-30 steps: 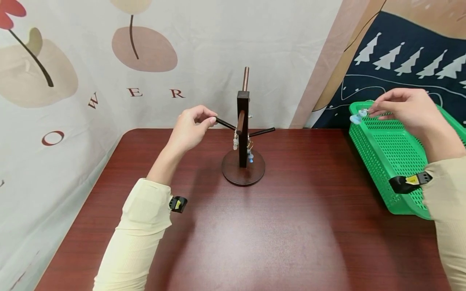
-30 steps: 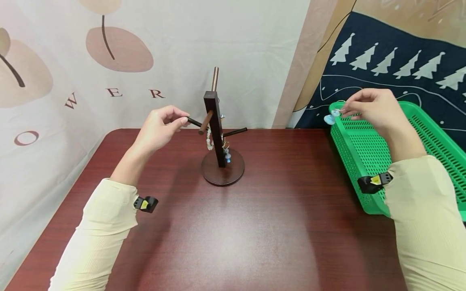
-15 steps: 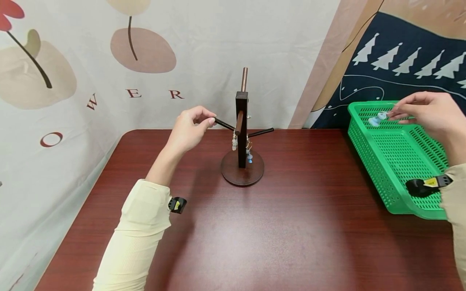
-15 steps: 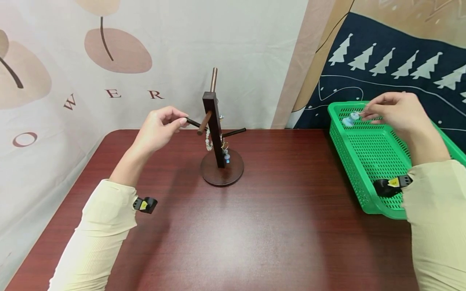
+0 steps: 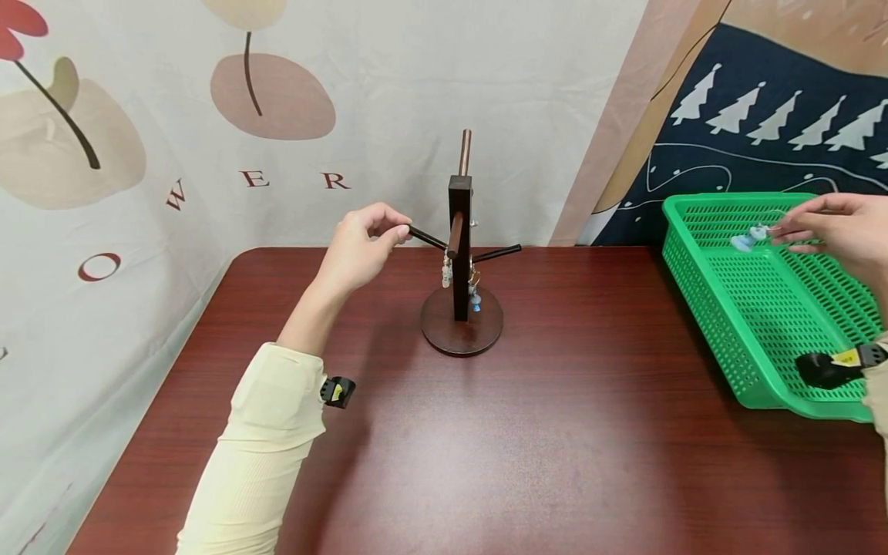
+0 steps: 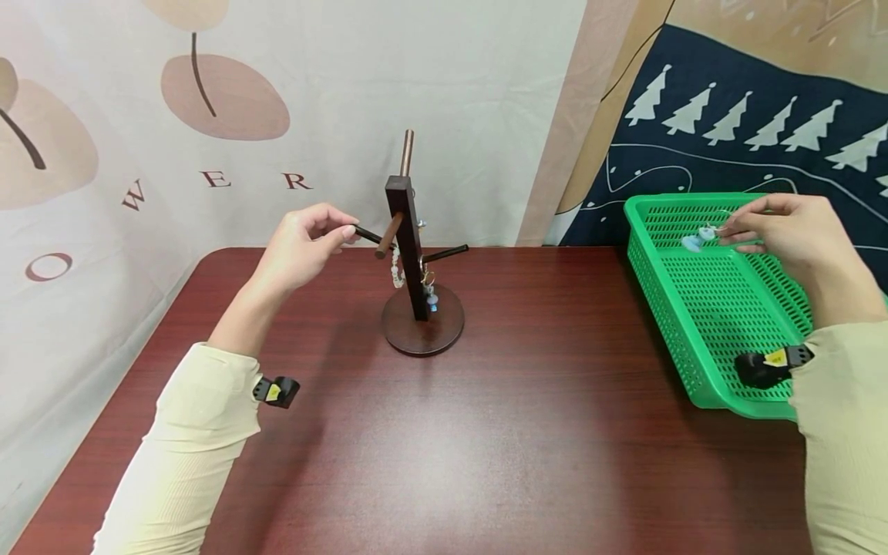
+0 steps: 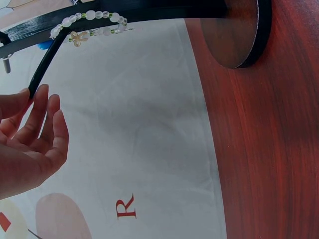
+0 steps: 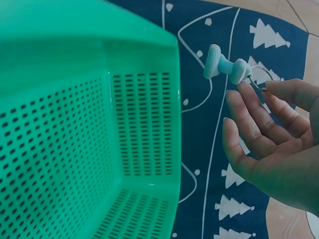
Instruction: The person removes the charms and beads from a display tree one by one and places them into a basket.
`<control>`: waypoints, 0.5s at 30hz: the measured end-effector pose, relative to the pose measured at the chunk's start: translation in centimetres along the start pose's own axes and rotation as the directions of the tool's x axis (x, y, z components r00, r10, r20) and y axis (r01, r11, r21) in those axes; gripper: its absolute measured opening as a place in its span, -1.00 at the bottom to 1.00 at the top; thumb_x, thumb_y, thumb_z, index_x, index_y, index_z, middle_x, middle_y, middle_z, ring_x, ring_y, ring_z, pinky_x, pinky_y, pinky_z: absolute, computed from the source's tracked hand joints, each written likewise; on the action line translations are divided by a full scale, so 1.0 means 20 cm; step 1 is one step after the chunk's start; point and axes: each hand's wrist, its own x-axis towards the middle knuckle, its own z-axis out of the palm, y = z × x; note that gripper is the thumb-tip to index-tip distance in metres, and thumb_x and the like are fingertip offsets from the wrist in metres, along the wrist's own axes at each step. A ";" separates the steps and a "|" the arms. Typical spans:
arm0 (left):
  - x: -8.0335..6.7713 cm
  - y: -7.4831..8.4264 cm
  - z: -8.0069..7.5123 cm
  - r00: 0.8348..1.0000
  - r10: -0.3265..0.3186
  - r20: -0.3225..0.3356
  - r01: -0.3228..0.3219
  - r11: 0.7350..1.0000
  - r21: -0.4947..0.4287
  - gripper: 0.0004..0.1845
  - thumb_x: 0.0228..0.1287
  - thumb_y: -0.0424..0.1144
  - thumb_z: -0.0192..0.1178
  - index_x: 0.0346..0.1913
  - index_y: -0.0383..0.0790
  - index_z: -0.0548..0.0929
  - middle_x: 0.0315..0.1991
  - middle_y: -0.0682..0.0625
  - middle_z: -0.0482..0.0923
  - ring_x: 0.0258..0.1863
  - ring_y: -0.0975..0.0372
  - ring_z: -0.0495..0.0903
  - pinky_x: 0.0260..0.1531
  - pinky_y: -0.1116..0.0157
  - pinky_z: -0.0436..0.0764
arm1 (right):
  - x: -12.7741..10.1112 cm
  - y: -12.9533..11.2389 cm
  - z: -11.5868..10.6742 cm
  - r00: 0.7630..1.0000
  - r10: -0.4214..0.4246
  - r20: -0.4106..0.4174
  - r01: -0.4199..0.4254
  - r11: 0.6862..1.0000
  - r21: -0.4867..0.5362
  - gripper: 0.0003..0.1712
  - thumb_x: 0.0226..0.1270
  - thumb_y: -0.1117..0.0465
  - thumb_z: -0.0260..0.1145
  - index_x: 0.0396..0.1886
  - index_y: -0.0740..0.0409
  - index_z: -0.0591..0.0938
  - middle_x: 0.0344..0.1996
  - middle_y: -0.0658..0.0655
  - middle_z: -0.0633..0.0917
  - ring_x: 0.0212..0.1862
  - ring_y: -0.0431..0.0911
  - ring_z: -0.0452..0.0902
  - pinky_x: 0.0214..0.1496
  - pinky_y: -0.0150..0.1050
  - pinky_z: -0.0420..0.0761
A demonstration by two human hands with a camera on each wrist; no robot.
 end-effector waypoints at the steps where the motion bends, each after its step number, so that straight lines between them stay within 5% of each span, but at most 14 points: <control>1: 0.00 0.00 0.00 1.000 0.000 0.000 0.000 1.000 0.000 -0.86 0.27 -0.34 0.11 -0.17 -0.29 0.62 -0.31 -0.13 0.61 -0.37 0.22 0.51 -0.39 0.34 0.39 | 0.02 0.04 -0.02 1.000 -0.002 0.000 0.002 1.000 -0.004 -0.75 0.42 0.23 -0.01 -0.36 -0.02 0.60 -0.57 -0.29 0.60 -0.53 -0.40 0.56 -0.54 -0.46 0.50; 8: 0.00 0.00 0.00 1.000 -0.004 0.004 0.004 1.000 -0.008 -0.85 0.27 -0.35 0.11 -0.17 -0.30 0.62 -0.30 -0.14 0.61 -0.36 0.22 0.51 -0.38 0.34 0.39 | 0.15 0.33 -0.15 0.998 0.023 -0.052 -0.024 0.999 -0.030 -0.78 0.37 0.16 0.08 -0.19 0.21 0.55 -0.54 -0.23 0.62 -0.53 -0.34 0.59 -0.54 -0.37 0.54; 15: 0.00 0.00 0.00 1.000 -0.002 0.000 0.002 1.000 -0.007 -0.85 0.27 -0.36 0.12 -0.17 -0.31 0.62 -0.30 -0.14 0.62 -0.35 0.21 0.54 -0.38 0.35 0.41 | 0.29 0.63 -0.28 0.993 0.078 -0.088 -0.079 0.997 -0.004 -0.79 0.31 0.09 0.13 -0.17 0.09 0.55 -0.51 -0.18 0.65 -0.51 -0.28 0.61 -0.58 -0.32 0.54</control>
